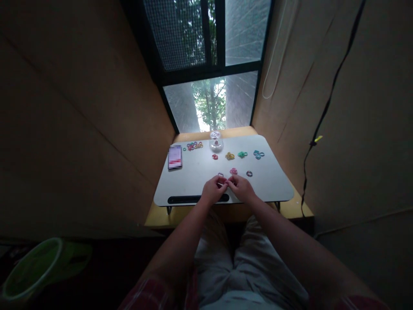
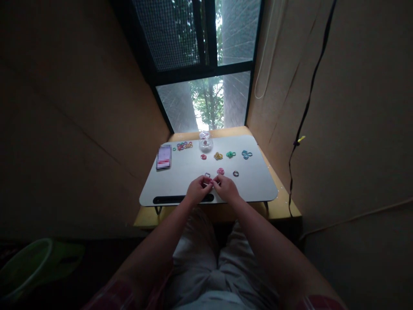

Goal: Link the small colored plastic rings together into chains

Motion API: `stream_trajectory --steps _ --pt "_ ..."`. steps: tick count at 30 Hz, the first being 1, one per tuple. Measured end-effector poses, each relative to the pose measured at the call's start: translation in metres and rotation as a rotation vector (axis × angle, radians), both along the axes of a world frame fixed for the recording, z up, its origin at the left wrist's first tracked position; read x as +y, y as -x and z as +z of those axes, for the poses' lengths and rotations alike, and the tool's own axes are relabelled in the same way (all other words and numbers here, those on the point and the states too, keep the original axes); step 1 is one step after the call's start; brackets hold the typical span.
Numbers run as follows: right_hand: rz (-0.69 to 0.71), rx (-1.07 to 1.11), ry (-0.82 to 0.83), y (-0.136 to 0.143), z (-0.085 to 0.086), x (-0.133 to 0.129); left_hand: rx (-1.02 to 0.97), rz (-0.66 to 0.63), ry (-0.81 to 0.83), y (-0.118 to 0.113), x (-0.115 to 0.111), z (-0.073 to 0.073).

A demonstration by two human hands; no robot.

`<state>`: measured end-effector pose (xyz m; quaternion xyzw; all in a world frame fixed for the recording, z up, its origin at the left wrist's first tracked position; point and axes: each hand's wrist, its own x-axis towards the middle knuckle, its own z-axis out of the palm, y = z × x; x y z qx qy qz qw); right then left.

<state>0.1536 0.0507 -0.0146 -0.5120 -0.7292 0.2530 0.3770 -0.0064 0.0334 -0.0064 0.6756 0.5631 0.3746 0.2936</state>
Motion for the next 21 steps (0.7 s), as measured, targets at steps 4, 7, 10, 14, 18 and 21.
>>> stream_trajectory --steps 4,7,10,14,18,21 --pt "0.015 0.024 -0.022 0.0 0.004 -0.007 0.009 0.005 0.002 -0.001 -0.003 0.004" --pt "0.023 0.059 -0.016 0.0 0.007 -0.01 0.024 0.022 0.032 -0.002 -0.005 0.007" --pt "0.035 0.076 -0.012 -0.001 0.006 -0.011 0.029 0.03 0.031 -0.002 -0.005 0.008" --pt "0.04 0.036 -0.044 -0.001 0.004 -0.011 0.032 0.038 0.008 -0.001 -0.005 0.005" --pt "0.035 -0.013 -0.083 0.0 0.002 -0.012 0.031 0.04 0.019 0.0 -0.003 0.001" --pt "0.044 -0.039 -0.099 0.0 0.001 -0.013 0.062 0.051 0.013 -0.001 -0.003 0.0"
